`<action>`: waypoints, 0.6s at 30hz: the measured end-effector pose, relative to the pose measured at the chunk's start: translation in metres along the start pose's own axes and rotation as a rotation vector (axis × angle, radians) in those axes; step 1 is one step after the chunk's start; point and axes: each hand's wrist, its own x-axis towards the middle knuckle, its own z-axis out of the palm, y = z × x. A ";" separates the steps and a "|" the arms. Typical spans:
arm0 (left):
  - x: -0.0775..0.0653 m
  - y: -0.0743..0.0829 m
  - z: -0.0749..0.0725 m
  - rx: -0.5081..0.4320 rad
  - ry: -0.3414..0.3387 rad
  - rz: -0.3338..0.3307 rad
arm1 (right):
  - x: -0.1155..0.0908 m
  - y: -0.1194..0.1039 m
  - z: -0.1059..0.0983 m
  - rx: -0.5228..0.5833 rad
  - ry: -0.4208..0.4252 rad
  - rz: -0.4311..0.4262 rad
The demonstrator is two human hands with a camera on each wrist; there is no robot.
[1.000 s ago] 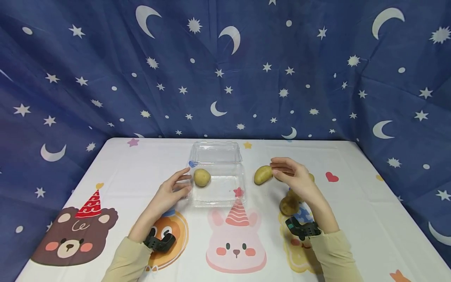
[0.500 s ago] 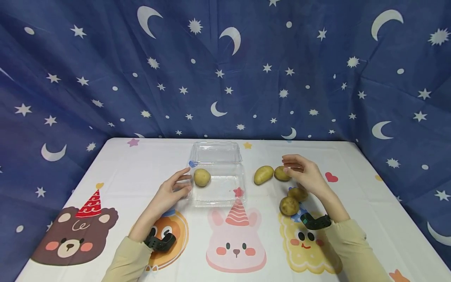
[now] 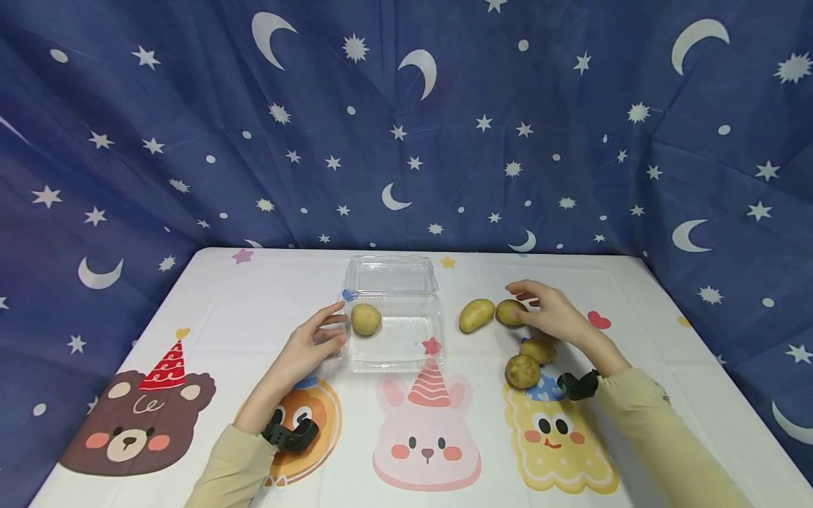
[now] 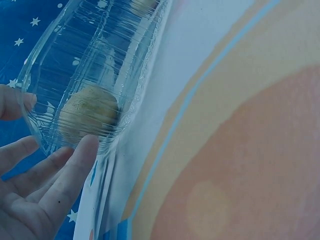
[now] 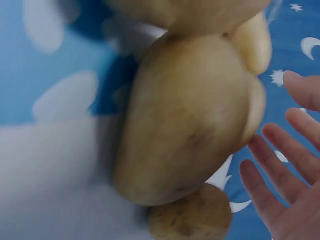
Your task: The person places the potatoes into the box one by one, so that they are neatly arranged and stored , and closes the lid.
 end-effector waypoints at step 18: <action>0.001 0.000 0.000 -0.012 0.002 -0.010 | 0.007 0.015 0.012 -0.104 -0.095 0.044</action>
